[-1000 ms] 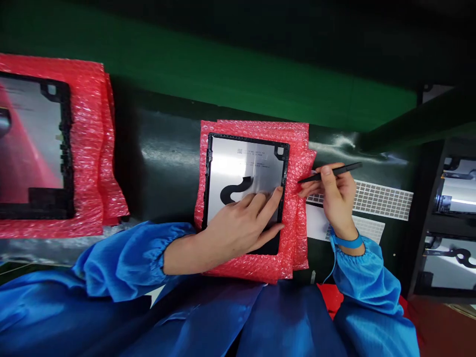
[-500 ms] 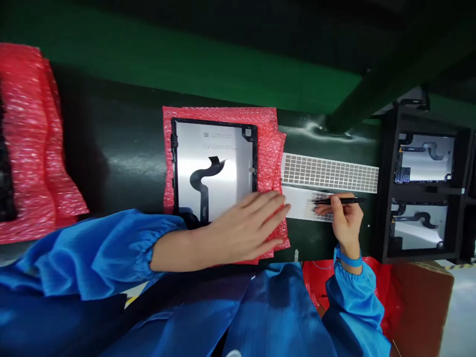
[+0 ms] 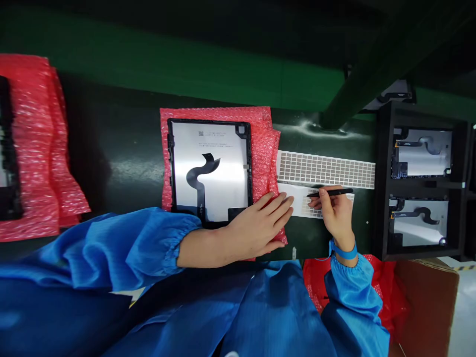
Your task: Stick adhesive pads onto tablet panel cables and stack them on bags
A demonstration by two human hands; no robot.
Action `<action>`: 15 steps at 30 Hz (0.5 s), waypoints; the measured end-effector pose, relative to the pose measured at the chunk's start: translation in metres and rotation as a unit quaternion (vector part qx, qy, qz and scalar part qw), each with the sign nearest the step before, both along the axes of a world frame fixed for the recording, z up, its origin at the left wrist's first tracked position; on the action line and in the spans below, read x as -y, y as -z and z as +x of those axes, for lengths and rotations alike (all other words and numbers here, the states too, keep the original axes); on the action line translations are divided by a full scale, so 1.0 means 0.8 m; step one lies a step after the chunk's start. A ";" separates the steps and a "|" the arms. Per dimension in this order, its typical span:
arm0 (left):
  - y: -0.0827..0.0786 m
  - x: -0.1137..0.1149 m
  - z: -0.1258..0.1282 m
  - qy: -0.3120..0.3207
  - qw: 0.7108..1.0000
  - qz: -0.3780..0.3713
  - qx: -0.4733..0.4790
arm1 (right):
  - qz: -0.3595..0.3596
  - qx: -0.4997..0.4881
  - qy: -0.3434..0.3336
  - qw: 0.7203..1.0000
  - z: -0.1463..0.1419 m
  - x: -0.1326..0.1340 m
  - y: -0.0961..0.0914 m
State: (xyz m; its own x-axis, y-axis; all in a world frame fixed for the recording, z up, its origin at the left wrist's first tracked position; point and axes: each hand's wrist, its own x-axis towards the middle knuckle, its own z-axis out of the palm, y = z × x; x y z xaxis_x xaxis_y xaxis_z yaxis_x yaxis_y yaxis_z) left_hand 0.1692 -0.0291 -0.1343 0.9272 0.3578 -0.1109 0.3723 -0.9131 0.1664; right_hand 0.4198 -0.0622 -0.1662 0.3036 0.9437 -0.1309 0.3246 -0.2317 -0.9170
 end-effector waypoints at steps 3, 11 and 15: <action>0.002 -0.001 0.000 0.000 1.000 -0.004 0.002 | -0.010 -0.008 0.004 1.000 0.002 -0.003 0.002; 0.002 0.000 0.006 -0.017 0.998 -0.014 0.054 | 0.019 -0.111 0.070 0.991 0.003 -0.011 -0.016; -0.036 -0.005 -0.022 -0.031 0.988 -0.006 0.150 | 0.049 -0.122 0.057 0.990 -0.029 -0.031 -0.048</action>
State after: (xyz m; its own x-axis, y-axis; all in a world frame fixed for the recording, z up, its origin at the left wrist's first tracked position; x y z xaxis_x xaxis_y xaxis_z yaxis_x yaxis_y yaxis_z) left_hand 0.1512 -0.0252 -0.1056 0.8956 0.4147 0.1613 0.3590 -0.8876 0.2887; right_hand 0.3966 -0.0375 -0.1275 0.3804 0.9166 -0.1228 0.0682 -0.1603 -0.9847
